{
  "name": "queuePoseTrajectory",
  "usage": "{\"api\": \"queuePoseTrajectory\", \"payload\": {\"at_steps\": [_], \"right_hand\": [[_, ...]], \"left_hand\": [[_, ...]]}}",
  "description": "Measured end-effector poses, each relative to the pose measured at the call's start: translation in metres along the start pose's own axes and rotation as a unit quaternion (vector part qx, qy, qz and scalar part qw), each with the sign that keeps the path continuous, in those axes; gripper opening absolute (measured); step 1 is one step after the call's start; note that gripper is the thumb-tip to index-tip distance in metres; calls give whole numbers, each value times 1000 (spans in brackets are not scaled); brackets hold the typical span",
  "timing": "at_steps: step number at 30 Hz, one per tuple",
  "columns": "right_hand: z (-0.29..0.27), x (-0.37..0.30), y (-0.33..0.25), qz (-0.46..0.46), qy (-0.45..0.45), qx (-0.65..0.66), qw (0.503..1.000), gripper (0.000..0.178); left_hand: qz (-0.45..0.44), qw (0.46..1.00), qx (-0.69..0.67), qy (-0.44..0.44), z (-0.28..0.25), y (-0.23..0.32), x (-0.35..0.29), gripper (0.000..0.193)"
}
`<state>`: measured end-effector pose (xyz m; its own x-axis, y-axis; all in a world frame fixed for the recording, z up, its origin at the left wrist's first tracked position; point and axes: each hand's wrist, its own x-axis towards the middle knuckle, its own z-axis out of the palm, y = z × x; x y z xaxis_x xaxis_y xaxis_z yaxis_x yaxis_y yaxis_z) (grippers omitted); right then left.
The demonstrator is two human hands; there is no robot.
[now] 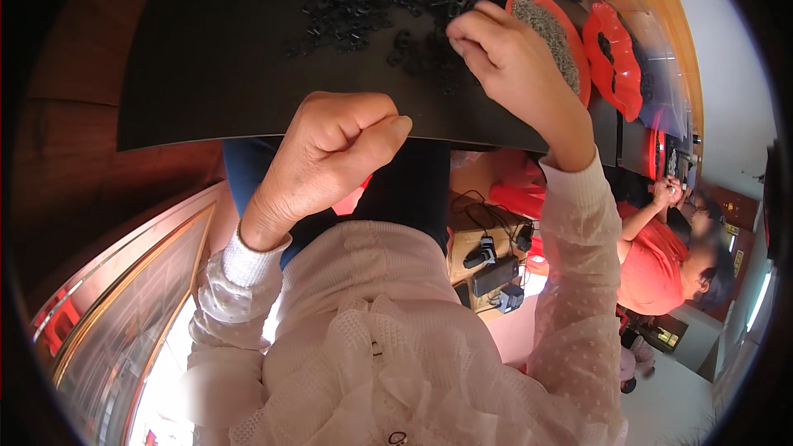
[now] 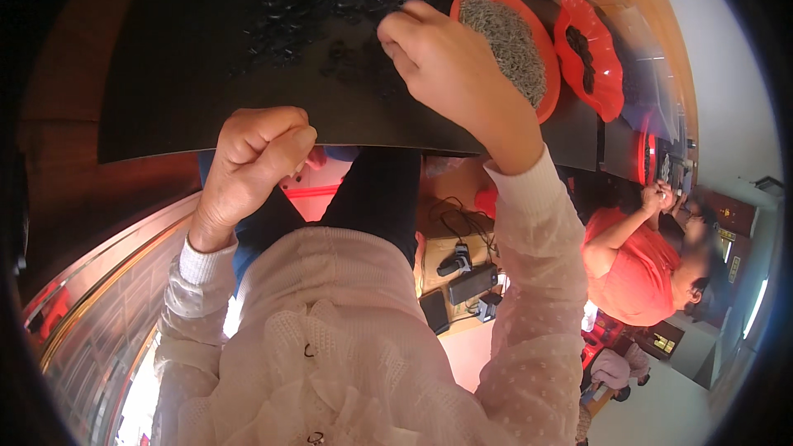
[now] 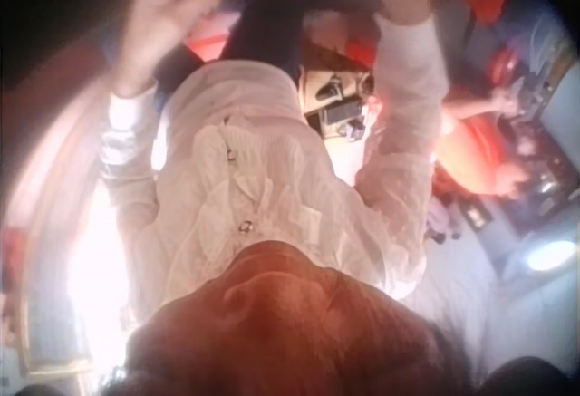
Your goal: The person sits at a table and repeatedly picks up small black plastic clips and metal screws. They insert the screws into the clips by hand and place the assembled units into a red bowl. The process is repetitive and involves handling small components one at a time.
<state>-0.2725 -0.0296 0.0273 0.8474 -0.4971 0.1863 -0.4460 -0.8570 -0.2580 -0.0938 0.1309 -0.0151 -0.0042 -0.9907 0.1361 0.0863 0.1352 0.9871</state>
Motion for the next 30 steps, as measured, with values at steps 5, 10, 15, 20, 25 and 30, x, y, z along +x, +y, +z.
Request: {"api": "queuePoseTrajectory", "payload": {"at_steps": [5, 10, 15, 20, 25, 30], "right_hand": [[-7, -25, -12, 9, -47, 27, 998, 8], [-1, -39, -24, -3, -61, -92, 994, 16], [7, -37, -27, -53, -29, -163, 985, 11], [9, -37, -20, -44, -21, -109, 993, 11], [5, -34, -27, -13, -2, 190, 982, 9], [-2, -27, -44, 24, -53, 315, 947, 10]], "left_hand": [[15, 1000, 4, -3, 0, -4, -1, 35], [10, 1000, 16, -4, 0, -5, 0, 34], [10, 1000, 16, -6, 0, -1, 2, 33], [-2, 1000, -3, -11, 2, -1, 3, 31], [11, 999, 27, 31, 6, -2, 8, 19], [-67, 997, 37, 21, 7, 2, 8, 12]]}}
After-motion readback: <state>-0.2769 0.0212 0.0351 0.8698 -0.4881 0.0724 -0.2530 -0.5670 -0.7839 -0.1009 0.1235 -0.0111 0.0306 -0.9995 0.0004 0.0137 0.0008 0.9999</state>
